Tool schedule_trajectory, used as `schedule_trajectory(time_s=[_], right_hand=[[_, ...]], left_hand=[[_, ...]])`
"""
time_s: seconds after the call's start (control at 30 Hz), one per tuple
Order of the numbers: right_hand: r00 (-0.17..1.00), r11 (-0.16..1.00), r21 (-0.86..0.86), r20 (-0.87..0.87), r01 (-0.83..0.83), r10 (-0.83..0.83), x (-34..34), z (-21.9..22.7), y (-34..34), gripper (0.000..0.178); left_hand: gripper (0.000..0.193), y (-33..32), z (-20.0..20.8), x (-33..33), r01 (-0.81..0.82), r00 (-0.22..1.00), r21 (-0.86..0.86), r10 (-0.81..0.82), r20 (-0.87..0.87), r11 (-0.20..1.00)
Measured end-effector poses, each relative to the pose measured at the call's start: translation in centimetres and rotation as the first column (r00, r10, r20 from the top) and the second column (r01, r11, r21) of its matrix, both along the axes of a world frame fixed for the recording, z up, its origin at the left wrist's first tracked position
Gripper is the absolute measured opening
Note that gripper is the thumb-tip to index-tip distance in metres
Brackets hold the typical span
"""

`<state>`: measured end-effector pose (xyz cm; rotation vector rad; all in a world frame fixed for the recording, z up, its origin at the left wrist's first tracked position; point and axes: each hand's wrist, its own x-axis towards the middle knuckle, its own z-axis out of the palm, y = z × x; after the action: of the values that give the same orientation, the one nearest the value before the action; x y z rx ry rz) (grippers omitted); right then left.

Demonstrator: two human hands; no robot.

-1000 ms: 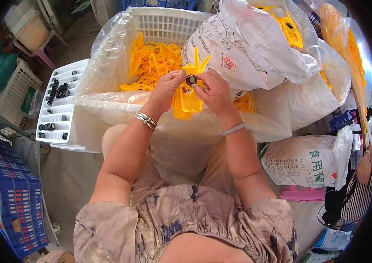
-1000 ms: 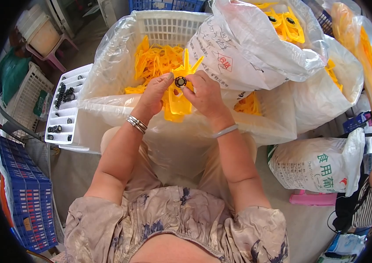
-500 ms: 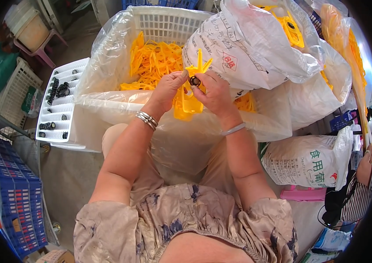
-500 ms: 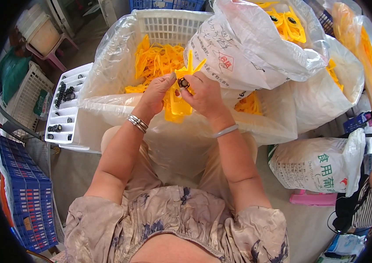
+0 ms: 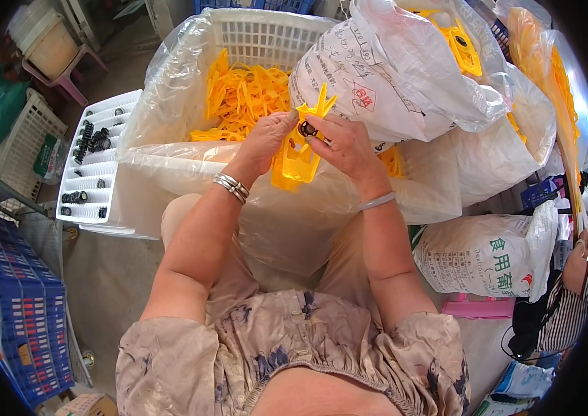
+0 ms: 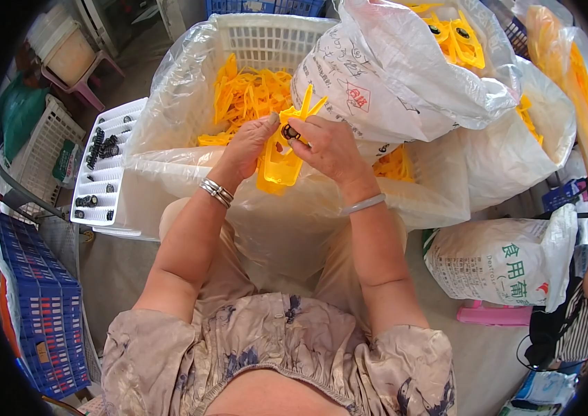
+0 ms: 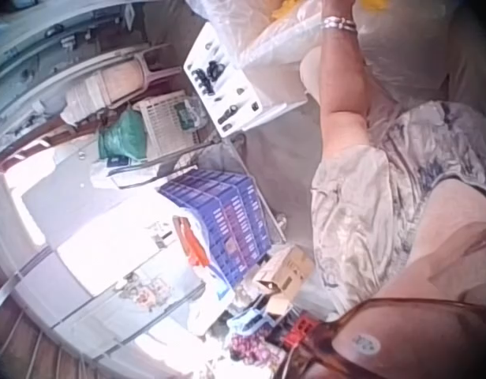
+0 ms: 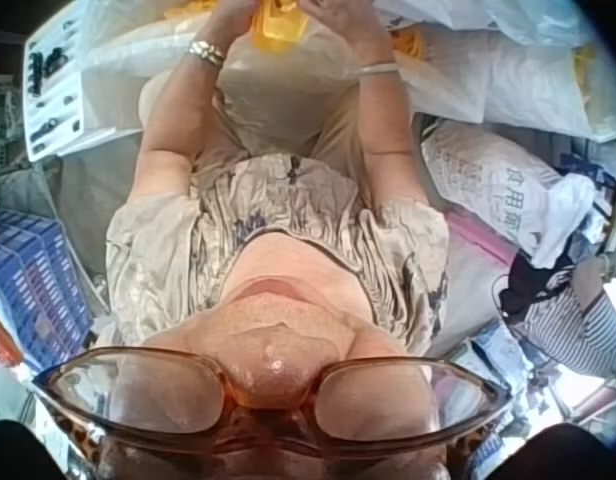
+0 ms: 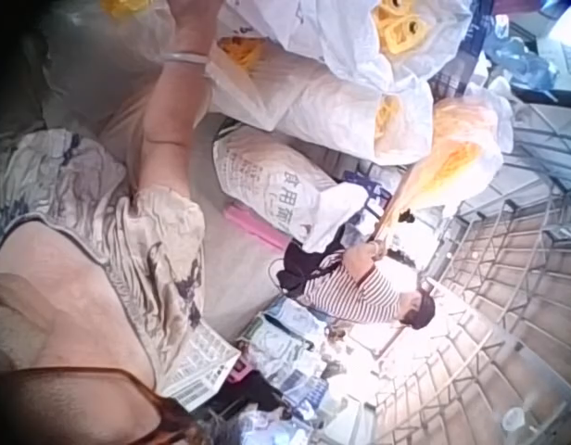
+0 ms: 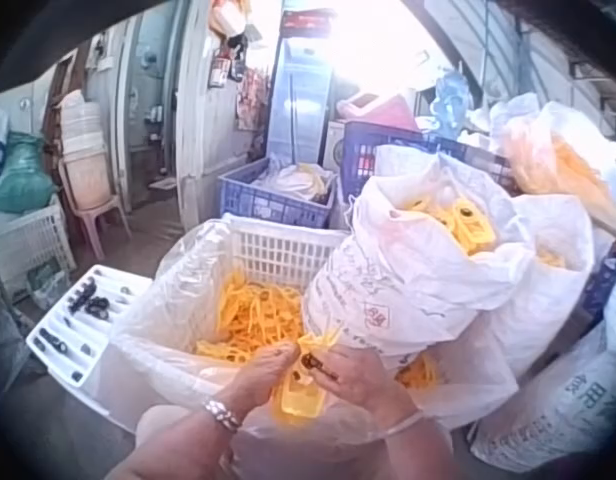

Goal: Assembling small black plastic components into yellow plastic housings in a factory environment.

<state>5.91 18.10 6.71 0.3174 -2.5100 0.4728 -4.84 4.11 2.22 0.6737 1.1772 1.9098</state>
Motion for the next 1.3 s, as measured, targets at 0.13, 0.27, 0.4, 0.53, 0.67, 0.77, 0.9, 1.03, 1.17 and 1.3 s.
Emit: schedule_trajectory(time_s=[0.13, 0.27, 0.4, 0.53, 0.67, 0.77, 0.9, 1.03, 1.17, 1.3], right_hand=[[1.000, 1.000, 0.026, -0.006, 0.009, -0.009, -0.1, 0.1, 0.2, 0.029], [1.000, 0.998, 0.056, 0.025, 0.012, -0.014, 0.0, 0.4, 0.2, 0.031], [1.000, 0.998, 0.067, 0.015, 0.011, -0.012, 0.4, 1.3, 0.0, 0.031], [0.999, 0.999, 0.038, 0.035, -0.010, 0.009, 0.1, 0.8, 0.3, 0.030], [0.998, 0.999, 0.038, 0.062, -0.007, 0.005, 0.0, 0.7, 0.3, 0.028], [0.997, 0.999, 0.045, 0.071, -0.014, 0.011, 0.1, 1.0, 0.2, 0.028], [0.996, 0.999, 0.051, 0.089, -0.010, 0.005, -0.1, 0.7, 0.2, 0.028], [0.997, 0.999, 0.042, 0.077, -0.001, -0.002, -0.1, 0.7, 0.2, 0.027], [0.992, 0.996, 0.087, 0.126, 0.013, -0.024, -0.3, 0.6, 0.1, 0.025], [0.994, 0.996, 0.090, 0.104, 0.021, -0.031, -0.1, 0.5, 0.1, 0.026]], left_hand=[[0.031, 0.1, 0.1, 0.1, -0.002, 1.000, -0.005, 0.001, -0.025, 1.000], [0.030, 0.3, -0.1, 0.2, -0.025, 0.999, -0.020, 0.024, -0.047, 0.999], [0.031, 0.1, 0.0, 0.1, -0.004, 0.994, -0.034, 0.000, -0.113, 0.999], [0.031, 0.1, 0.1, 0.2, -0.007, 0.995, -0.036, 0.004, -0.099, 0.999], [0.031, 0.1, 0.4, 0.4, -0.003, 0.996, -0.034, 0.000, -0.089, 0.999], [0.031, 0.1, 0.1, 0.2, 0.006, 0.998, -0.027, -0.008, -0.070, 1.000], [0.031, 0.1, -0.2, 0.1, -0.003, 0.998, -0.030, 0.001, -0.070, 1.000], [0.030, 0.2, 0.0, 0.3, -0.009, 0.999, -0.035, 0.008, -0.047, 0.999], [0.023, 0.3, -0.3, 0.0, -0.026, 0.995, -0.055, 0.020, -0.103, 0.998], [0.016, 0.0, 0.3, 0.0, 0.052, 0.998, -0.063, -0.054, -0.036, 0.997]])
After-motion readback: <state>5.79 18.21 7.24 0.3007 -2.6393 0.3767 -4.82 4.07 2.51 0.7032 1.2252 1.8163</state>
